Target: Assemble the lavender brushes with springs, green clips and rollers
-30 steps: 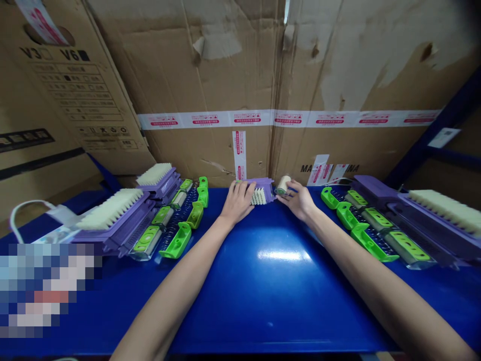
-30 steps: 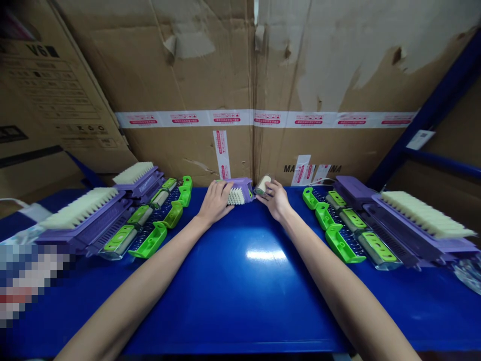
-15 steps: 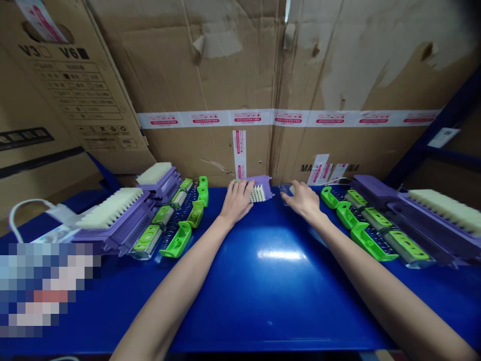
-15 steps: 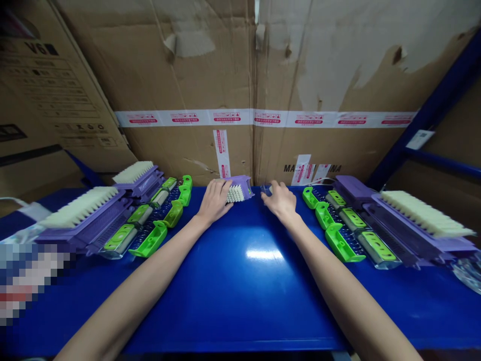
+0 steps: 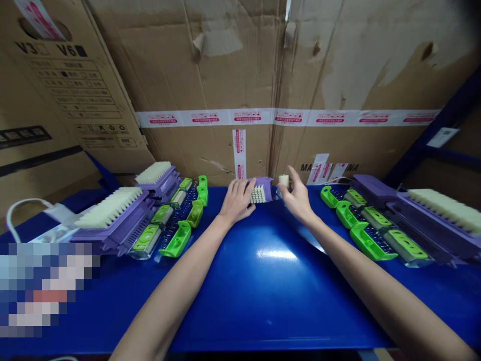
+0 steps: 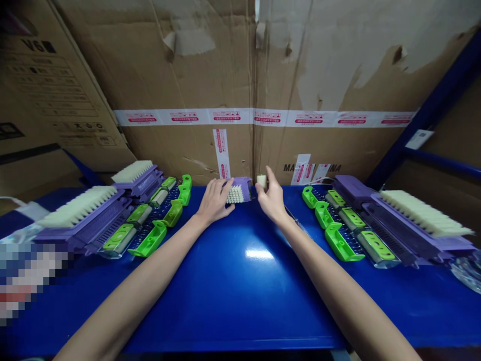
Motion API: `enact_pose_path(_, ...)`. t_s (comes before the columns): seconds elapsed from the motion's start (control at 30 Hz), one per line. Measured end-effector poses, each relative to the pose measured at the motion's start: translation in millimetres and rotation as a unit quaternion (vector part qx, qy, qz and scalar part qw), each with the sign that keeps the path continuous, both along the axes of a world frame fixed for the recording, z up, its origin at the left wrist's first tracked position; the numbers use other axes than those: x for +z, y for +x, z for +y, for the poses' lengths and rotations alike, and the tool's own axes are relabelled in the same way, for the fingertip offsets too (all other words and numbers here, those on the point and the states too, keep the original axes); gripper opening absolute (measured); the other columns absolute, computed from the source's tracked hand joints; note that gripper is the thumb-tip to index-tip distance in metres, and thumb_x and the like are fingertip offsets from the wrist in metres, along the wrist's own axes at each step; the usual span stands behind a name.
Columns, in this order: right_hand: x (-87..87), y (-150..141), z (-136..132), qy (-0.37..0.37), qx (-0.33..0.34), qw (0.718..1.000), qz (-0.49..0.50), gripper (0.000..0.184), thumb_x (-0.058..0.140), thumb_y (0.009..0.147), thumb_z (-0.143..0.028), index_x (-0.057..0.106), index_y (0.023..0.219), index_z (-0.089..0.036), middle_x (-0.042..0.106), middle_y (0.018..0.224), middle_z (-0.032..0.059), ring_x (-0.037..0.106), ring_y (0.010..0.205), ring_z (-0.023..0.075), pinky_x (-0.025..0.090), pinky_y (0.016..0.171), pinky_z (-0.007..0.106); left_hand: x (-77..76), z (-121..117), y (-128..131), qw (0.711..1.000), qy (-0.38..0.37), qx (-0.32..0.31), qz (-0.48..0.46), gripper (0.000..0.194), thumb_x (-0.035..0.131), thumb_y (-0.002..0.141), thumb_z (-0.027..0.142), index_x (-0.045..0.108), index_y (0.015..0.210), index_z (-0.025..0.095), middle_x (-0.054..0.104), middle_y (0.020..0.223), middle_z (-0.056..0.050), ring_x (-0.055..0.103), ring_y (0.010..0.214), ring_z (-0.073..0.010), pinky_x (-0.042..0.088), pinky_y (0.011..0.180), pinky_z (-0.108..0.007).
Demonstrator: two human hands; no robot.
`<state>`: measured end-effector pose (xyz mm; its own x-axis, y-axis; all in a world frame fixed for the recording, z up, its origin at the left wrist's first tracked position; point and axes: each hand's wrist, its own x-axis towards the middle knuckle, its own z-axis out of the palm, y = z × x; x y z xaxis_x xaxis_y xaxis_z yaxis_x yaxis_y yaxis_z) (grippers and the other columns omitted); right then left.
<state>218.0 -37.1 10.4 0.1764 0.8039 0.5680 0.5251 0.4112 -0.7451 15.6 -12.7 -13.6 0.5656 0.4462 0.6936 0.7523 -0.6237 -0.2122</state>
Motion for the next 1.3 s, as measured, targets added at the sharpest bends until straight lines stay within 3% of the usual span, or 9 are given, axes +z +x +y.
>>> enact_pose_path(0.13, -8.2, -11.5, 1.4, -0.036, 0.085, 0.988, 0.122, 0.068, 0.06, 0.077, -0.044, 0.04, 0.137, -0.018, 0.056, 0.128, 0.014, 0.054, 0.117, 0.0261, 0.043, 0.098, 0.044, 0.2, -1.8, -0.6, 1.0, 0.004, -0.002, -0.009, 0.076, 0.06, 0.072, 0.029, 0.033, 0.139, 0.006, 0.047, 0.124, -0.021, 0.045, 0.117, -0.034, 0.033, 0.101, -0.049)
enact_pose_path(0.33, -15.9, -22.3, -3.3, -0.063, 0.131, 0.966, 0.213, 0.079, 0.067, 0.072, -0.051, 0.038, 0.135, -0.014, 0.057, 0.126, 0.0179, 0.057, 0.115, 0.0261, 0.047, 0.096, 0.042, 0.9, -2.9, -1.8, 1.0, 0.008, 0.019, 0.01, 0.075, 0.059, 0.078, 0.042, 0.033, 0.139, 0.007, 0.048, 0.127, -0.022, 0.048, 0.113, -0.0339, 0.035, 0.096, -0.047)
enact_pose_path(0.53, -19.6, -19.7, -0.5, -0.065, 0.116, 0.969, 0.209, 0.077, 0.069, 0.069, -0.05, 0.042, 0.131, -0.015, 0.061, 0.122, 0.0161, 0.061, 0.109, 0.0255, 0.047, 0.096, 0.044, 0.2, -3.0, -0.5, 1.0, 0.019, -0.004, 0.02, 0.059, 0.057, 0.081, 0.036, 0.041, 0.132, 0.01, 0.048, 0.128, -0.022, 0.046, 0.118, -0.0342, 0.032, 0.1, -0.05)
enact_pose_path(0.7, -24.0, -14.7, 3.9, -0.078, 0.11, 0.97, 0.201, 0.077, 0.071, 0.066, -0.046, 0.043, 0.131, -0.016, 0.067, 0.112, 0.0131, 0.065, 0.099, 0.0247, 0.05, 0.091, 0.044, 2.1, -4.6, 0.6, 1.0, 0.0, -0.012, 0.022, 0.059, 0.056, 0.081, 0.033, 0.041, 0.134, 0.012, 0.048, 0.13, -0.022, 0.043, 0.122, -0.035, 0.029, 0.103, -0.053)
enact_pose_path(0.9, -28.0, -7.1, 4.6, -0.055, 0.126, 0.983, 0.125, 0.075, 0.067, 0.072, -0.037, 0.038, 0.138, -0.016, 0.067, 0.112, 0.0101, 0.063, 0.106, 0.0234, 0.045, 0.098, 0.044, 3.7, -5.6, 0.4, 0.999, -0.003, -0.006, 0.031, 0.057, 0.054, 0.082, 0.034, 0.042, 0.133, 0.01, 0.048, 0.13, -0.022, 0.043, 0.121, -0.0348, 0.031, 0.102, -0.051)
enact_pose_path(1.07, -25.0, -7.8, 2.4, -0.061, 0.069, 0.981, 0.17, 0.076, 0.065, 0.073, -0.041, 0.036, 0.138, -0.014, 0.067, 0.112, 0.0131, 0.065, 0.099, 0.024, 0.05, 0.091, 0.043, 5.1, -6.2, 0.3, 1.0, -0.011, 0.0, 0.017, 0.057, 0.056, 0.081, 0.033, 0.043, 0.132, 0.011, 0.049, 0.129, -0.022, 0.044, 0.12, -0.034, 0.032, 0.101, -0.051)
enact_pose_path(1.3, -32.8, -14.4, 2.9, -0.072, 0.12, 0.973, 0.181, 0.08, 0.064, 0.074, -0.048, 0.032, 0.14, -0.017, 0.067, 0.112, 0.0106, 0.066, 0.095, 0.0215, 0.05, 0.09, 0.041, 4.8, -5.4, 1.0, 0.999, -0.013, 0.003, 0.041, 0.057, 0.055, 0.082, 0.034, 0.043, 0.132, 0.012, 0.049, 0.13, -0.021, 0.044, 0.121, -0.0341, 0.031, 0.101, -0.051)
